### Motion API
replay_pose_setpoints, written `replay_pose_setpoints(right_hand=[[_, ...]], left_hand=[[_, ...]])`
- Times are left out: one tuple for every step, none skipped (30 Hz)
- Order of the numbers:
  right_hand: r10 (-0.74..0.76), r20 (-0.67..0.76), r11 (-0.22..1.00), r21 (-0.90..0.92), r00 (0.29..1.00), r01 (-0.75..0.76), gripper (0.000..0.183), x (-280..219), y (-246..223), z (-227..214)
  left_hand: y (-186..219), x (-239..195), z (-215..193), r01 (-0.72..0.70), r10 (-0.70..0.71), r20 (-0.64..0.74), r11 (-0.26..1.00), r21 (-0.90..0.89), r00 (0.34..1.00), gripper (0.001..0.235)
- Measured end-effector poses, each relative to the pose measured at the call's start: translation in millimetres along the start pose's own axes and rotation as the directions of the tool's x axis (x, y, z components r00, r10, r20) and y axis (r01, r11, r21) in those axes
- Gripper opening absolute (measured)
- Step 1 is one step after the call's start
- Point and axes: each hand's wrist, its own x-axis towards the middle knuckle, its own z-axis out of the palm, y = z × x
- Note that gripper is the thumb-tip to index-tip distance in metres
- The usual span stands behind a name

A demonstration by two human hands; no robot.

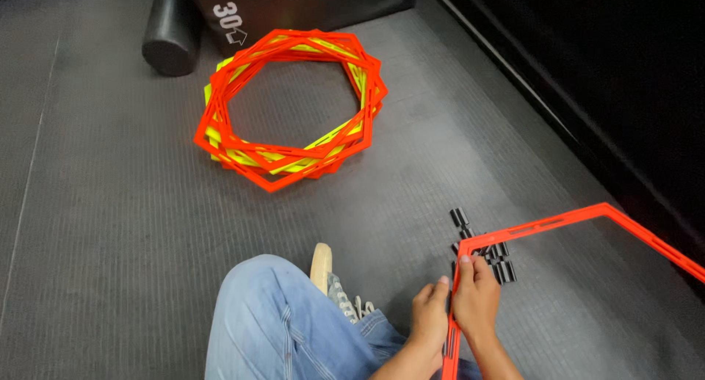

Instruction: The person sits on the floor and assembles orange hexagonal frames using black plastic connectors. They pick up frames and connectors, align the pieces, and insert the connectors into the frame slots to join them together.

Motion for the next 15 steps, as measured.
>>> replay_pose_setpoints(right_hand=[[0.002, 0.006, 1.0, -0.005, 1.0, -0.002, 0.035, -1, 2, 3], [-0.024, 0.001, 1.0, 0.01, 1.0, 0.024, 0.033, 0, 4, 4], [-0.05, -0.005, 0.998, 0.024, 0.999, 0.05, 0.032, 1, 7, 4], [-0.05, -0.01, 0.999, 0.019, 0.999, 0.05, 0.032, 1, 5, 5], [-0.039, 0.011, 0.999, -0.008, 0.999, 0.039, 0.033, 1, 4, 5], [-0.022, 0.033, 0.999, -0.033, 0.999, 0.023, 0.033, 1, 3, 5], [-0.016, 0.03, 0.999, -0.037, 0.999, 0.017, 0.033, 2, 6, 6], [0.001, 0.049, 1.0, 0.017, 0.999, -0.002, 0.033, 3, 8, 6], [0.017, 0.069, 0.997, 0.071, 0.997, -0.022, 0.034, 4, 11, 7], [0.019, 0.065, 0.997, 0.067, 0.998, -0.023, 0.034, 5, 8, 4], [0.046, 0.071, 0.993, 0.109, 0.996, -0.054, 0.035, 7, 4, 2], [0.079, 0.084, 0.984, 0.152, 0.993, -0.091, 0.038, 5, 1, 1], [0.086, 0.084, 0.984, 0.15, 0.993, -0.098, 0.038, 4, 3, 1], [0.116, 0.077, 0.978, 0.164, 0.99, -0.127, 0.039, 5, 4, 3], [0.146, 0.071, 0.971, 0.179, 0.987, -0.156, 0.04, 5, 5, 4]], left_hand=[[6, -4, -2, 0.005, -0.005, -0.005, 1.0, -0.004, 1.0, 0.038], [11, -7, -1, 0.022, -0.022, 0.016, 0.999, -0.048, 1.0, 0.034], [16, -11, 0, 0.041, -0.037, 0.039, 0.995, -0.091, 0.999, 0.03], [13, -10, -3, 0.045, -0.041, 0.044, 0.995, -0.093, 0.998, 0.03], [10, -9, -5, 0.001, 0.007, 0.085, 0.996, -0.089, 0.996, 0.031], [8, -8, -7, -0.041, 0.051, 0.123, 0.996, -0.083, 0.991, 0.033], [12, -10, -9, -0.034, 0.044, 0.126, 0.996, -0.081, 0.991, 0.033], [15, -12, -12, -0.1, 0.089, 0.154, 0.993, 0.064, 0.984, 0.038], [19, -13, -15, -0.169, 0.13, 0.189, 0.964, 0.205, 0.973, 0.044], [25, -12, -13, -0.166, 0.126, 0.193, 0.965, 0.204, 0.973, 0.044], [31, -11, -10, -0.202, 0.133, 0.214, 0.918, 0.341, 0.968, 0.042], [36, -10, -11, -0.232, 0.134, 0.232, 0.849, 0.475, 0.963, 0.04], [38, -14, -8, -0.226, 0.127, 0.231, 0.849, 0.478, 0.965, 0.04], [40, -15, -5, -0.129, 0.067, 0.18, 0.924, 0.359, 0.981, 0.042], [43, -17, -1, -0.032, 0.0, 0.137, 0.973, 0.228, 0.991, 0.046]])
